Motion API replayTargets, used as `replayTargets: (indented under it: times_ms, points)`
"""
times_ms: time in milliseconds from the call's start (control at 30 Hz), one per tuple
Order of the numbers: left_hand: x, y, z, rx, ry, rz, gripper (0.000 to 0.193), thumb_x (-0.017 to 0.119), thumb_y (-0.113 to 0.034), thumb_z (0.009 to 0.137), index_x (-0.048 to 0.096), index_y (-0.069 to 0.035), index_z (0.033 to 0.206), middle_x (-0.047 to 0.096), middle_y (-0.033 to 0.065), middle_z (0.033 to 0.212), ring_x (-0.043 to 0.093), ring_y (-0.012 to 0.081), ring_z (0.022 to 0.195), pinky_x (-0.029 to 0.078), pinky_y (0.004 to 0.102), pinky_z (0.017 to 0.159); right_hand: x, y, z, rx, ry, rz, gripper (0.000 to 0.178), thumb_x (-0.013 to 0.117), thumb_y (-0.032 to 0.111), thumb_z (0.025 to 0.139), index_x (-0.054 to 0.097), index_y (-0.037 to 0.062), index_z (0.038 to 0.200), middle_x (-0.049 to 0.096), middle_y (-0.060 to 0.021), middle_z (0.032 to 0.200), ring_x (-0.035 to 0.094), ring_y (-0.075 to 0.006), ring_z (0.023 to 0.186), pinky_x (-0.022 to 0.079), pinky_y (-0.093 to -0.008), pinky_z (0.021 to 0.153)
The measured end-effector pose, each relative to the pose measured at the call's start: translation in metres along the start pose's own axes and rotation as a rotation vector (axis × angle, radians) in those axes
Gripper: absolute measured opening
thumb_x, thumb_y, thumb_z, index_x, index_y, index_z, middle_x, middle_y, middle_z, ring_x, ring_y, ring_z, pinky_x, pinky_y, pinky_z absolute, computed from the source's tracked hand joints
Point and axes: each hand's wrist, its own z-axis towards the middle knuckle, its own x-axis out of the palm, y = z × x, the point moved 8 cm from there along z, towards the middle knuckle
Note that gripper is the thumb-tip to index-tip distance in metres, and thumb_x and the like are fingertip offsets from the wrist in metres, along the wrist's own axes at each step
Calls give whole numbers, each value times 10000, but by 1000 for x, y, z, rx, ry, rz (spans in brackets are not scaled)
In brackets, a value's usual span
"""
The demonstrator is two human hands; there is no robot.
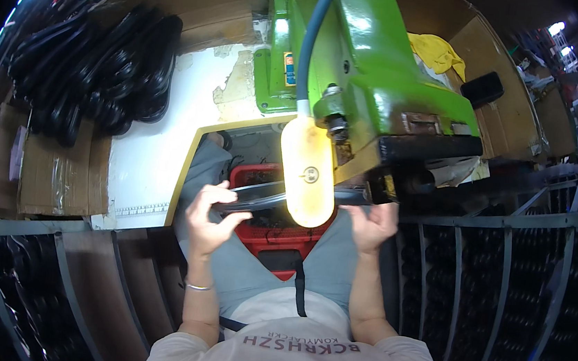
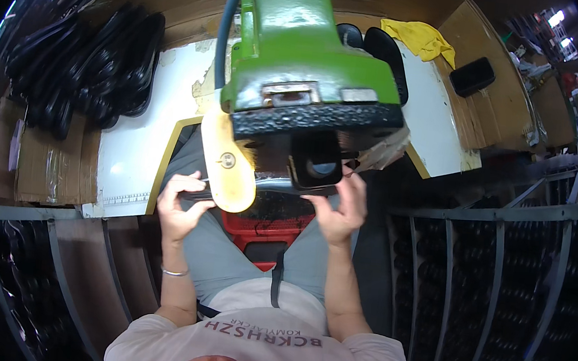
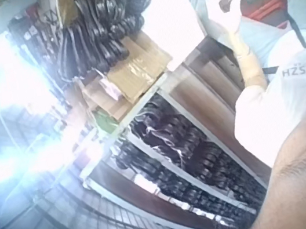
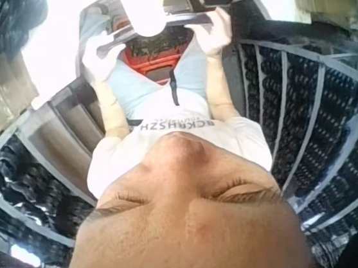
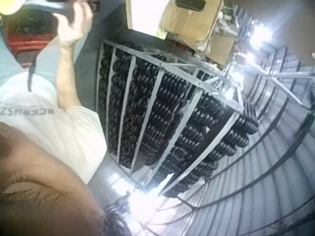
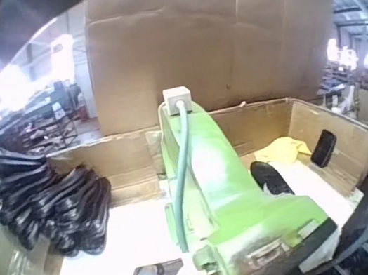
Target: Manually feed and guide shoe soles through an industrial processing or trimming machine.
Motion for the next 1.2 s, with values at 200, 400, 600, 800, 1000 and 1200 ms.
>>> replayTargets:
  times_ms: [200,400,600,800,1000,1200]
  points:
    - [84,-66,33,230,-111,193,387,844,-123,615,571,-12,866,557,114,790,585,288,707,519,380,683,-79,-48,19,86,-160,165,608,727,-128,700,491,-45,1254,514,-135,1199,571,-287,1087,540,-373,876]
    - [90,-59,29,352,-182,55,379,825,-126,619,585,0,884,545,132,765,542,309,651,464,386,601,-72,-43,37,10,-83,197,589,722,-138,707,508,-65,1251,513,-125,1209,588,-253,1059,556,-343,847]
    - [45,-39,23,90,-166,85,370,825,-113,600,515,-8,772,477,103,697,489,251,573,423,342,531,-36,-40,28,28,28,229,575,725,-135,709,515,-93,1243,515,-170,1248,618,-193,917,566,-306,743]
    - [8,-18,7,-36,-141,45,429,862,-75,566,488,-34,773,497,68,706,500,184,590,418,285,538,-8,-32,8,92,86,127,596,825,-41,613,565,-118,1144,621,-180,1110,621,-212,893,514,-294,787]
    - [-28,22,-21,-156,-225,-140,457,848,-95,627,428,-40,797,499,59,730,503,167,679,430,260,631,30,24,13,-90,85,204,515,850,-15,557,644,-73,1025,677,-122,974,644,-187,818,519,-291,719]
    - [-16,24,-25,-120,53,147,319,793,-160,721,538,-12,844,572,108,795,569,222,716,461,299,681,40,26,6,-148,102,137,488,852,-9,548,666,-27,999,676,-106,893,653,-209,740,534,-316,653]
